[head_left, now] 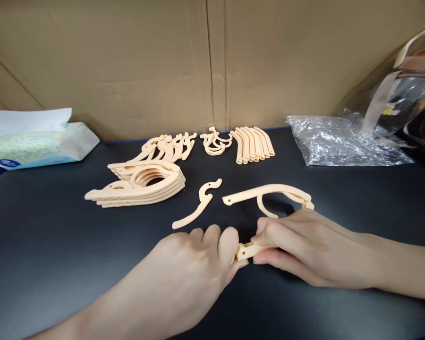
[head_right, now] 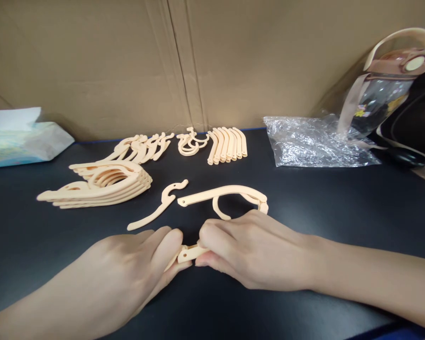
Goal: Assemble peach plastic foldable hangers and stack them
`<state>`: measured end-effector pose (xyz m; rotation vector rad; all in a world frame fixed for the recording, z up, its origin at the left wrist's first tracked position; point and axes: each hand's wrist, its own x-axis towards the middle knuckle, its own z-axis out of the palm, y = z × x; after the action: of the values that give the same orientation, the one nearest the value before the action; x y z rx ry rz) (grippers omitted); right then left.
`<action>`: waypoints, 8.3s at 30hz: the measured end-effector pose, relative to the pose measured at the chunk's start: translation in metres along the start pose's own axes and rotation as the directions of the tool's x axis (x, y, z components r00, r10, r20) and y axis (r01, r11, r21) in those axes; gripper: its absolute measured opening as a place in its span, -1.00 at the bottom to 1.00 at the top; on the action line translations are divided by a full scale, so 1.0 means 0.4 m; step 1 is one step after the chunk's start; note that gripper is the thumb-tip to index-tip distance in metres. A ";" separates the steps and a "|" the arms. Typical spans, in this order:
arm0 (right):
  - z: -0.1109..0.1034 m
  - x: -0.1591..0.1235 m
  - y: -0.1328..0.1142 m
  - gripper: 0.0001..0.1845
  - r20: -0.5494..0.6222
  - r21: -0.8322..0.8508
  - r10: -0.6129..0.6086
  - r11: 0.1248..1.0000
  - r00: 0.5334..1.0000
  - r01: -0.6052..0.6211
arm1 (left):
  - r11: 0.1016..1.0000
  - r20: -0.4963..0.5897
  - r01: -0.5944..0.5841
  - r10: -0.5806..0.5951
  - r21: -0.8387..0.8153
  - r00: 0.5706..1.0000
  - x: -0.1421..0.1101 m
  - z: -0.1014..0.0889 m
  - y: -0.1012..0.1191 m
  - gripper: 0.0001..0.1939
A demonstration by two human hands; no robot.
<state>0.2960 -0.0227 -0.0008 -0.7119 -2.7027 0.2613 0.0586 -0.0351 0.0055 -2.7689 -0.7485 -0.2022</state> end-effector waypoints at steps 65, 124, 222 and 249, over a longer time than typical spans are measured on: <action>-0.002 -0.002 0.004 -0.62 0.040 0.029 -0.008 1.000 0.999 0.007 | 0.995 -0.098 -0.088 0.092 0.047 0.991 0.006 0.001 -0.003 -0.66; -0.040 -0.005 0.095 -0.74 -0.112 -0.087 0.067 0.993 0.991 -0.077 | 0.959 -0.198 -0.002 -0.056 -0.282 0.979 -0.012 0.038 -0.020 -0.78; -0.037 -0.011 0.073 -0.70 -0.047 -0.242 -0.098 0.967 0.994 0.084 | 0.938 -0.182 0.089 -0.157 -0.335 0.971 -0.003 0.036 -0.043 -0.80; -0.037 -0.003 0.067 -0.82 -0.068 -0.168 -0.111 0.981 0.991 0.098 | 0.916 -0.193 0.318 -0.367 -0.244 0.910 -0.010 0.044 -0.055 -0.71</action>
<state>0.3143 0.0012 0.0058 -0.6085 -2.6986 -0.0149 0.0451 -0.0135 -0.0074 -2.7061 -1.2075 -0.7041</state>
